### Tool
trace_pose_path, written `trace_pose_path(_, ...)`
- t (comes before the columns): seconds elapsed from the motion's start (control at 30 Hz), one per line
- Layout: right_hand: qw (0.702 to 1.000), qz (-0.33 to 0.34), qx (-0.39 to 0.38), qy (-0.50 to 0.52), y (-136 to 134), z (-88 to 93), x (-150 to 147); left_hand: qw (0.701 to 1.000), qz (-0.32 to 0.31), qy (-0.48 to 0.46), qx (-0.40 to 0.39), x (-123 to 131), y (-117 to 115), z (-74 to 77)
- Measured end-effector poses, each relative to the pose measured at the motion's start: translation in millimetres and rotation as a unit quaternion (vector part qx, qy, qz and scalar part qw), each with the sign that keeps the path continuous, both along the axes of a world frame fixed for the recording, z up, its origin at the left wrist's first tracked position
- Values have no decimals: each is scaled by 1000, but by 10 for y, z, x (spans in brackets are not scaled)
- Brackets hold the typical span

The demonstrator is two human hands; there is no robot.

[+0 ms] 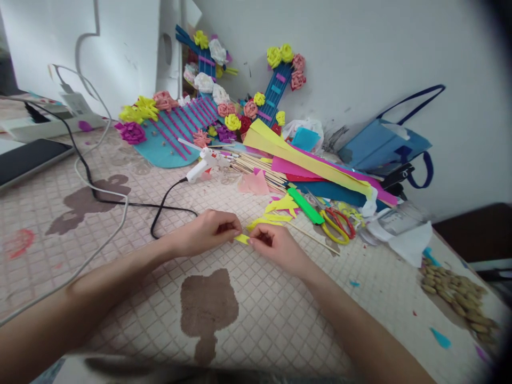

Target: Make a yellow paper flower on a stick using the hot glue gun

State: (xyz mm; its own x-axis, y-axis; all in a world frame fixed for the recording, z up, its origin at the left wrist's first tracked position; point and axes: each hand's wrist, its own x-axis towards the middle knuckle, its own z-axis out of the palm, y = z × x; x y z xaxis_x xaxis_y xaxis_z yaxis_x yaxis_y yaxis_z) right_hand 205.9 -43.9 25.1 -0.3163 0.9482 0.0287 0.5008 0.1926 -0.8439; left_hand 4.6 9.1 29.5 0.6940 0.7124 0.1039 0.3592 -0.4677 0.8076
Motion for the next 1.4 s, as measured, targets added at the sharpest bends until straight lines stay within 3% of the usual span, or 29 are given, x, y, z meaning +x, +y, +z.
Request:
trace_pose_path(0.1,995,-48,-32,77,31,-58,-6,990,56,-93,-92,35,4,-53)
trace_pose_path(0.23,983,-92,-63,146,22,-51,-46,944,84,-172,-267,103,-54,-114)
trace_pose_path(0.37,980,-83,-80,159,-15,-60,-90,923,140,-201,-296,142,-128,-115)
trace_pose_path(0.57,976,-70,-114,174,-29,-53,-126,902,135,-227,-340,161,-153,-104)
trace_pose_path(0.63,983,-70,-80,151,2,24,-32,894,142,-235,-355,149,-139,-110)
trace_pose_path(0.77,976,-174,110,67,95,226,334,882,163,-244,-370,101,-80,-130)
trace_pose_path(0.97,957,-43,196,-208,98,290,557,882,154,-241,-376,76,-30,-175)
trace_pose_path(1.23,927,65,215,-301,72,182,458,884,141,-240,-377,89,-65,-143)
trace_pose_path(1.4,906,78,216,-356,59,107,382,884,144,-243,-372,88,-65,-150)
